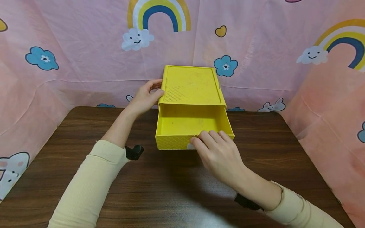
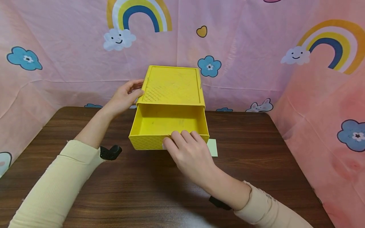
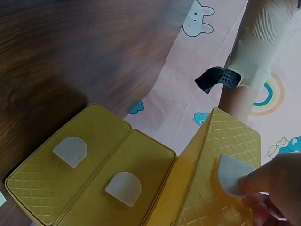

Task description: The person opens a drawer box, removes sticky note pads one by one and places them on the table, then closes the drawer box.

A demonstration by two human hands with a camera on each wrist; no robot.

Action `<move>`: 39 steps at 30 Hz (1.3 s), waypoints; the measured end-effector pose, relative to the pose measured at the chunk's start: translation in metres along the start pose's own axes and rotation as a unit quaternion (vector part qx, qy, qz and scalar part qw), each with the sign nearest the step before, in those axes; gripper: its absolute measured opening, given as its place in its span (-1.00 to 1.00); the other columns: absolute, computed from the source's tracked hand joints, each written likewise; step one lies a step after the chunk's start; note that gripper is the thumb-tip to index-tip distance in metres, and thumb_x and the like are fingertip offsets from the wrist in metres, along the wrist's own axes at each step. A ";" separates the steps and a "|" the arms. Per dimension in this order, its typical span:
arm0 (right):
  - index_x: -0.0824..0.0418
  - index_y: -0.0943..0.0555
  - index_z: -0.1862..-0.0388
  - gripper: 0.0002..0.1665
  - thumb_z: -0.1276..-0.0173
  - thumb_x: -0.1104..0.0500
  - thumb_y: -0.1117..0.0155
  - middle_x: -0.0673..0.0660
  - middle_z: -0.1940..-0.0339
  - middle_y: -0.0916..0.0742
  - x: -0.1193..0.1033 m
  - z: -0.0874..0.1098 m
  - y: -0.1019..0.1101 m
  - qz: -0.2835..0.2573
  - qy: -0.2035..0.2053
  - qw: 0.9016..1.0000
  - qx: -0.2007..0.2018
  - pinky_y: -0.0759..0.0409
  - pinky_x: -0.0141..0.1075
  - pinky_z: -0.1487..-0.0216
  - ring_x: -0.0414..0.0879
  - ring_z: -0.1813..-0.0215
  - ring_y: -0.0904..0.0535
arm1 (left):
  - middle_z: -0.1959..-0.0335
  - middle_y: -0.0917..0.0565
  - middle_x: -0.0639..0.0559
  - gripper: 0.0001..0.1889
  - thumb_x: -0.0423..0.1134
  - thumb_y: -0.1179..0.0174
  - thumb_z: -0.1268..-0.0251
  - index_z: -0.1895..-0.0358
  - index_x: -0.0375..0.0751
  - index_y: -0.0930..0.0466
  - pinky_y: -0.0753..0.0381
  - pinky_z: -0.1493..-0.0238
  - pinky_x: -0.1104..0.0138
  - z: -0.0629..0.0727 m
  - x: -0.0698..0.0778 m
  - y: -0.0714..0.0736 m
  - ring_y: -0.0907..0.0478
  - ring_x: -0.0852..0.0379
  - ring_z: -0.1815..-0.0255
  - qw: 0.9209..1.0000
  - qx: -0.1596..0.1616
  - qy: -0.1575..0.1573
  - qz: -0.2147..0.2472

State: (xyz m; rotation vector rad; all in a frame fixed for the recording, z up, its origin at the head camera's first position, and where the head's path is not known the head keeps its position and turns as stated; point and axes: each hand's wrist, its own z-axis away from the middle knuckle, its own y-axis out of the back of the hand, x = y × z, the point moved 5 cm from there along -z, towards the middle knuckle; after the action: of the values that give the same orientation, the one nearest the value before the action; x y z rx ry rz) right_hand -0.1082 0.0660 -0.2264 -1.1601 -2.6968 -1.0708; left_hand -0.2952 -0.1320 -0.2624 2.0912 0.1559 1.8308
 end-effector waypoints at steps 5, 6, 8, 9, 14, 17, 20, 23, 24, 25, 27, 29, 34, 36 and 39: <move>0.25 -0.53 0.43 -0.76 -0.40 0.26 0.04 0.07 0.59 -0.48 0.004 -0.002 -0.005 -0.003 -0.004 1.000 0.009 -0.14 -0.37 0.55 -0.10 0.61 -0.23 | -0.33 -0.29 -0.07 -0.43 -0.18 0.01 -0.32 -0.38 -0.19 -0.13 -0.59 0.03 0.22 0.000 0.000 0.000 -0.42 0.05 -0.17 1.000 0.000 -0.002 -0.002; 0.25 -0.53 0.43 -0.77 -0.40 0.27 0.04 0.07 0.60 -0.47 0.005 -0.002 -0.006 -0.002 -0.004 1.000 0.011 -0.13 -0.37 0.55 -0.10 0.61 -0.22 | -0.32 -0.29 -0.07 -0.43 -0.18 0.01 -0.32 -0.38 -0.19 -0.14 -0.59 0.03 0.22 -0.001 0.000 0.000 -0.42 0.05 -0.17 1.000 -0.001 -0.003 0.000; 0.25 -0.53 0.43 -0.78 -0.38 0.29 0.04 0.07 0.60 -0.46 0.007 -0.001 -0.009 -0.001 -0.006 1.000 0.011 -0.13 -0.37 0.55 -0.10 0.61 -0.22 | -0.33 -0.29 -0.07 -0.43 -0.18 0.01 -0.33 -0.38 -0.19 -0.13 -0.59 0.03 0.23 -0.001 -0.001 0.000 -0.42 0.05 -0.17 1.000 -0.002 -0.003 0.002; 0.25 -0.53 0.42 -0.79 -0.36 0.32 0.05 0.07 0.59 -0.46 0.009 -0.001 -0.011 -0.001 -0.008 1.000 0.009 -0.13 -0.36 0.55 -0.10 0.61 -0.23 | -0.33 -0.28 -0.07 -0.43 -0.18 0.01 -0.33 -0.38 -0.19 -0.13 -0.59 0.03 0.23 -0.001 -0.001 0.000 -0.41 0.05 -0.17 1.000 -0.003 -0.003 0.002; 0.23 -0.54 0.41 -0.79 -0.31 0.37 0.06 0.07 0.58 -0.48 0.015 0.003 -0.021 -0.002 -0.011 1.000 -0.001 -0.14 -0.33 0.54 -0.09 0.60 -0.24 | -0.33 -0.28 -0.07 -0.43 -0.17 0.02 -0.33 -0.38 -0.18 -0.12 -0.59 0.03 0.23 -0.001 -0.001 0.001 -0.40 0.06 -0.18 1.000 -0.003 0.001 -0.001; 0.23 -0.53 0.40 -0.81 -0.32 0.34 0.04 0.08 0.58 -0.48 0.019 0.005 -0.027 -0.002 -0.013 1.000 -0.005 -0.16 -0.32 0.53 -0.08 0.60 -0.25 | -0.33 -0.28 -0.06 -0.43 -0.17 0.01 -0.33 -0.38 -0.17 -0.13 -0.59 0.03 0.23 -0.001 -0.002 0.001 -0.41 0.07 -0.18 1.000 -0.002 0.002 -0.001; 0.23 -0.53 0.39 -0.84 -0.32 0.33 0.01 0.07 0.58 -0.47 0.022 0.004 -0.031 0.000 -0.015 1.000 -0.005 -0.19 -0.31 0.53 -0.06 0.59 -0.28 | -0.33 -0.29 -0.06 -0.43 -0.17 0.01 -0.33 -0.38 -0.17 -0.13 -0.59 0.04 0.24 -0.001 -0.002 0.001 -0.41 0.06 -0.17 1.000 -0.001 0.003 -0.003; 0.22 -0.53 0.39 -0.85 -0.31 0.33 0.00 0.07 0.58 -0.49 0.025 0.003 -0.034 0.004 -0.016 1.000 -0.005 -0.20 -0.31 0.53 -0.06 0.59 -0.31 | -0.33 -0.29 -0.05 -0.43 -0.17 0.01 -0.32 -0.38 -0.17 -0.13 -0.59 0.03 0.24 -0.002 -0.002 0.001 -0.42 0.07 -0.16 1.000 0.000 0.003 -0.001; 0.22 -0.54 0.39 -0.85 -0.31 0.33 -0.01 0.08 0.57 -0.49 0.026 0.003 -0.035 0.006 -0.016 1.000 -0.006 -0.21 -0.31 0.53 -0.05 0.59 -0.32 | -0.33 -0.29 -0.05 -0.43 -0.17 0.01 -0.32 -0.38 -0.16 -0.13 -0.59 0.03 0.24 -0.002 -0.002 0.001 -0.42 0.07 -0.16 1.000 0.000 0.004 -0.001; 0.23 -0.54 0.39 -0.85 -0.31 0.33 -0.01 0.08 0.57 -0.49 0.027 0.002 -0.036 0.006 -0.016 1.000 -0.006 -0.21 -0.31 0.54 -0.05 0.59 -0.32 | -0.33 -0.28 -0.05 -0.42 -0.17 0.01 -0.32 -0.39 -0.16 -0.13 -0.58 0.03 0.24 -0.002 -0.002 0.001 -0.42 0.07 -0.16 1.000 -0.001 0.005 0.000; 0.23 -0.54 0.39 -0.86 -0.31 0.33 -0.02 0.08 0.58 -0.49 0.028 0.002 -0.038 0.007 -0.017 1.000 -0.006 -0.21 -0.31 0.54 -0.06 0.60 -0.31 | -0.33 -0.28 -0.05 -0.43 -0.17 0.01 -0.32 -0.38 -0.16 -0.13 -0.58 0.02 0.23 -0.002 -0.002 0.001 -0.42 0.07 -0.16 1.000 -0.001 0.006 0.003; 0.23 -0.54 0.40 -0.87 -0.30 0.32 -0.04 0.08 0.59 -0.47 0.030 0.001 -0.040 0.006 -0.018 1.000 -0.007 -0.20 -0.32 0.54 -0.06 0.61 -0.29 | -0.33 -0.28 -0.04 -0.43 -0.16 0.01 -0.32 -0.38 -0.15 -0.13 -0.58 0.02 0.23 -0.002 -0.002 0.001 -0.42 0.07 -0.16 1.000 -0.001 0.006 0.004; 0.23 -0.53 0.41 -0.88 -0.31 0.31 -0.05 0.06 0.63 -0.42 0.035 0.000 -0.046 0.005 -0.025 1.000 -0.009 -0.19 -0.32 0.54 -0.08 0.63 -0.23 | -0.33 -0.28 -0.04 -0.43 -0.17 0.01 -0.33 -0.38 -0.16 -0.13 -0.58 0.02 0.23 -0.001 -0.002 0.000 -0.42 0.07 -0.16 1.000 0.000 0.005 0.005; 0.22 -0.52 0.42 -0.86 -0.32 0.31 -0.04 0.06 0.63 -0.41 0.036 -0.001 -0.048 0.007 -0.027 1.000 -0.007 -0.19 -0.32 0.54 -0.09 0.63 -0.22 | -0.33 -0.28 -0.04 -0.43 -0.18 0.01 -0.33 -0.38 -0.16 -0.13 -0.58 0.02 0.23 -0.001 -0.002 0.000 -0.42 0.07 -0.16 1.000 0.000 0.005 0.004; 0.22 -0.53 0.42 -0.85 -0.33 0.30 -0.03 0.06 0.62 -0.42 0.038 -0.002 -0.051 0.008 -0.030 0.999 -0.008 -0.21 -0.32 0.53 -0.08 0.63 -0.24 | -0.33 -0.28 -0.05 -0.43 -0.17 0.01 -0.33 -0.39 -0.16 -0.12 -0.58 0.03 0.24 -0.001 -0.001 0.000 -0.42 0.07 -0.16 1.000 -0.002 0.004 0.004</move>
State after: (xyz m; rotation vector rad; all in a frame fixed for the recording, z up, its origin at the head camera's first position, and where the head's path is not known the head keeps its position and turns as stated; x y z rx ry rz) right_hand -0.1693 0.0645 -0.2444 -1.2341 -2.7238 -1.0740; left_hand -0.2966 -0.1324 -0.2634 2.0849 0.1457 1.8417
